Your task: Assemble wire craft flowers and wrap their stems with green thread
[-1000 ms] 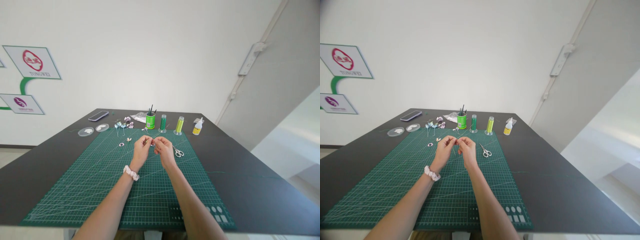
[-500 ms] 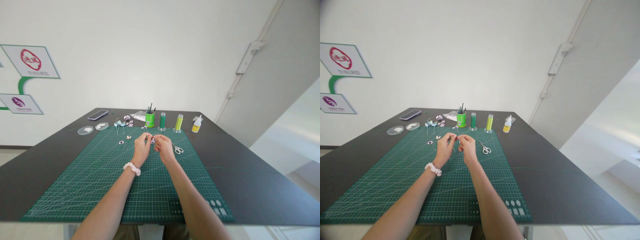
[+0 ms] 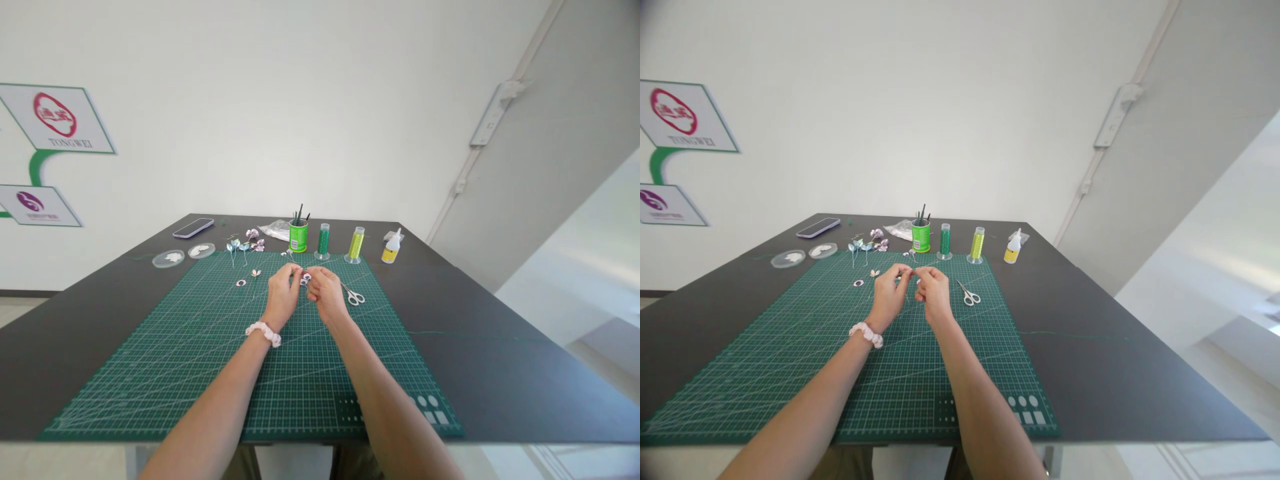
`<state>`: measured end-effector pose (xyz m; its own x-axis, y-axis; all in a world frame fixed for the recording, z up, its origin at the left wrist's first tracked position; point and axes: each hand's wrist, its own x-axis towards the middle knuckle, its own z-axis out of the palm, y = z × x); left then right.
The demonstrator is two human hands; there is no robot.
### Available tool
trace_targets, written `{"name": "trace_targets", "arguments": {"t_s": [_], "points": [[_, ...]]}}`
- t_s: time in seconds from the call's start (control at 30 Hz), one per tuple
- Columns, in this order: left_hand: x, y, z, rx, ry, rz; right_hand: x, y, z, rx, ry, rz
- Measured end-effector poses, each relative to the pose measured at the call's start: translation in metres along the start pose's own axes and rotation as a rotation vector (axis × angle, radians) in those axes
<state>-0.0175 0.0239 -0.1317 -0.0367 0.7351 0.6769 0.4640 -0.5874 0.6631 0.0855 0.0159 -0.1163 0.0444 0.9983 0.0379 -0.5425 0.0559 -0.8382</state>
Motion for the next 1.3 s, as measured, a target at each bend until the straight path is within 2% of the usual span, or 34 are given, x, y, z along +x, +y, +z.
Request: {"name": "trace_targets", "arguments": {"t_s": [0.87, 1.3], "points": [[-0.0011, -0.0048, 0.0016, 0.020, -0.046, 0.053, -0.0016, -0.0021, -0.0012, -0.067, -0.022, 0.003], [-0.0050, -0.0098, 0.0018, 0.051, -0.046, 0.093, 0.0002, 0.0012, -0.0038, -0.134, 0.017, -0.002]]}}
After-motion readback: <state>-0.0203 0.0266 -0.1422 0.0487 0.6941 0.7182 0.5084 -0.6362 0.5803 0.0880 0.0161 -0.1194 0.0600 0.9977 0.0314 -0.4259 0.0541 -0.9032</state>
